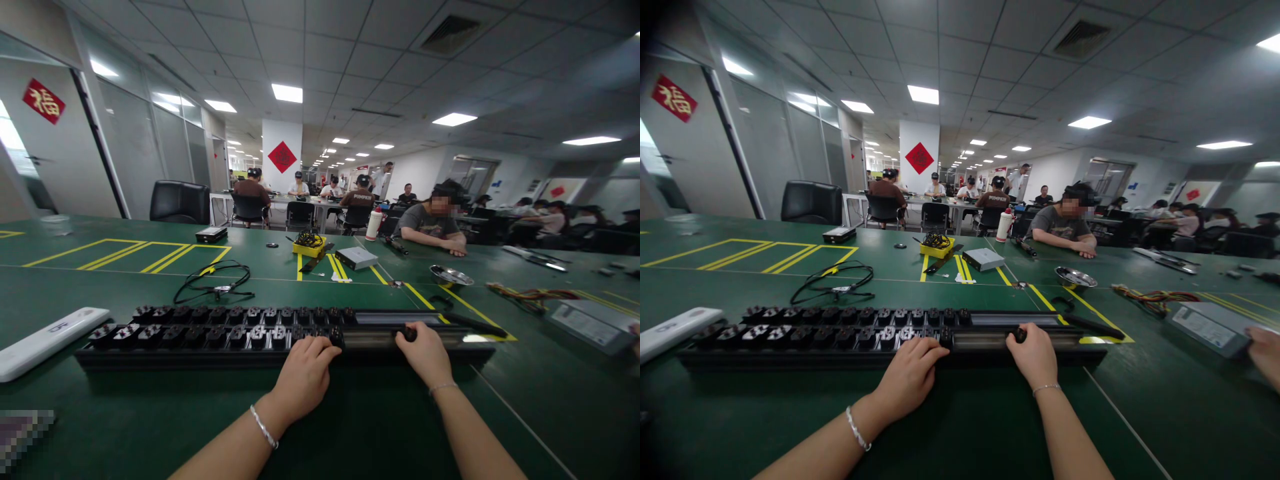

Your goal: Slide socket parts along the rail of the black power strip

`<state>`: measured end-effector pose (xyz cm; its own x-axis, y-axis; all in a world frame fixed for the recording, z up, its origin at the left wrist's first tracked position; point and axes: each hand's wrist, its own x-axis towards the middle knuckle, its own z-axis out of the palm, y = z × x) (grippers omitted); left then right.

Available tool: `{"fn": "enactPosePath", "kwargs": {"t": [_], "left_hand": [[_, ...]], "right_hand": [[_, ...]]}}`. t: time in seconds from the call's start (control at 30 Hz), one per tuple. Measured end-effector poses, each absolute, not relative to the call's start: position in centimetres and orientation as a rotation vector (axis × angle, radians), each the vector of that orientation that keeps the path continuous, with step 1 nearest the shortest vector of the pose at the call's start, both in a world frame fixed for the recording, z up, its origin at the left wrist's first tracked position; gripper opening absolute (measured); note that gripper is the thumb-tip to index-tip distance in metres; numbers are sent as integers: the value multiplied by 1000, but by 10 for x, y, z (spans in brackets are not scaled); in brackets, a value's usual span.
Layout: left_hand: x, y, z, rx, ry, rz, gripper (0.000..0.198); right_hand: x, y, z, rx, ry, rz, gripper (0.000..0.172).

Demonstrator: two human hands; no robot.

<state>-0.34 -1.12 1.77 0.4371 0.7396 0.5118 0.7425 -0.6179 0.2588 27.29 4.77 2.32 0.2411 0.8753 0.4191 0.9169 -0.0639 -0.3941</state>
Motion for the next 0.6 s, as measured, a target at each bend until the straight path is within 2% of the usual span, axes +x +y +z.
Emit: {"fn": "enactPosePath", "kwargs": {"t": [0.6], "left_hand": [[-3, -10, 16, -2666, -1385, -931, 43]], "right_hand": [[274, 49, 22, -1935, -1618, -63, 27]]}}
